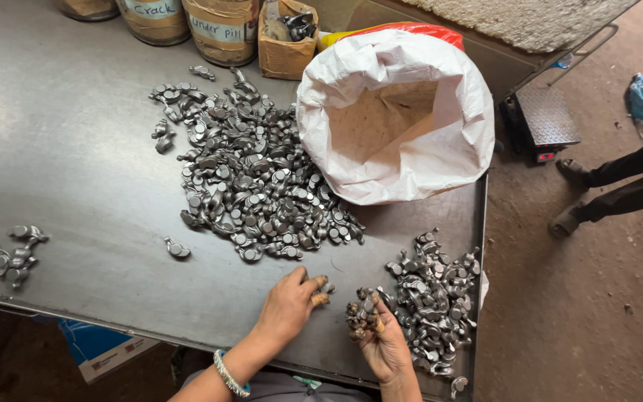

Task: The person repeatedly picks up small metal fasteners from a pile on a metal table, separates them by hand, and places them into a growing sorted pile. The process continues throughout the clip with no other tools used.

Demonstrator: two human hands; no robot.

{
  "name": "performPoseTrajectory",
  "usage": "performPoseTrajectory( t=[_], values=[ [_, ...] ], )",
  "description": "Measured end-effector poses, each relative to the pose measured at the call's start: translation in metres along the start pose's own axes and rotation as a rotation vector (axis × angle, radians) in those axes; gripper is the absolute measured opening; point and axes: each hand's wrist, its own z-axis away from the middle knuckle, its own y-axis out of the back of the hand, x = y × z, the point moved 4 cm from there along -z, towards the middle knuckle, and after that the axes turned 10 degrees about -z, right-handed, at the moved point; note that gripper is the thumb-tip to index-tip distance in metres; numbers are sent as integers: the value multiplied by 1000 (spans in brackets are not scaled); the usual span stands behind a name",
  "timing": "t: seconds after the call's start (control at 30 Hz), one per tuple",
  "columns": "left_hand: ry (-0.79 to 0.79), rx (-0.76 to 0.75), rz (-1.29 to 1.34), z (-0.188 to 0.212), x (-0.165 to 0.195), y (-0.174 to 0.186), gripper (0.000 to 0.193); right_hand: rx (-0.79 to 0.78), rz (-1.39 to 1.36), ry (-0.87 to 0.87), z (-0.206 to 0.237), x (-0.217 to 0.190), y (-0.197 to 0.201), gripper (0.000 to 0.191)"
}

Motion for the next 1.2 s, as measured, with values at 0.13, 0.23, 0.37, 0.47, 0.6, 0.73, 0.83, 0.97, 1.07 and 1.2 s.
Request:
performPoseTrajectory(
  t=[0.13, 0.23, 0.37, 0.47, 0.6, 0.73, 0.83, 0.97, 1.07, 1.2],
  values=[
    [44, -61, 63, 9, 1, -3, 29, 7, 70, 25, -2, 1, -4, 46],
    [68, -75, 85, 10, -1, -4, 29, 54, 164, 80, -5, -2, -7, 43],
    [85, -93, 101, 9, -3, -5, 29, 47, 254, 90, -9, -5, -9, 40],
    [90, -104, 102, 8, -3, -5, 30, 53, 272, 104, -12, -7, -7, 40],
    [91, -85, 100, 6, 0, 1, 33, 42, 284, 107, -15, -9, -6, 40],
    [146, -70, 123, 5, 4, 10, 38, 44, 308, 107, -15, -10, -8, 40],
    [124, 38, 281, 5, 9, 21, 31, 88, 368, 103, -14, -10, -9, 39],
    [214, 21, 436, 6, 10, 25, 28, 72, 433, 97, -15, -8, -10, 38],
    [231, 13, 529, 7, 9, 21, 26, 61, 465, 89, -14, -5, -14, 37],
    [268, -11, 730, 6, 6, 7, 29, 43, 780, 216, -8, -3, -32, 40]
  ],
)
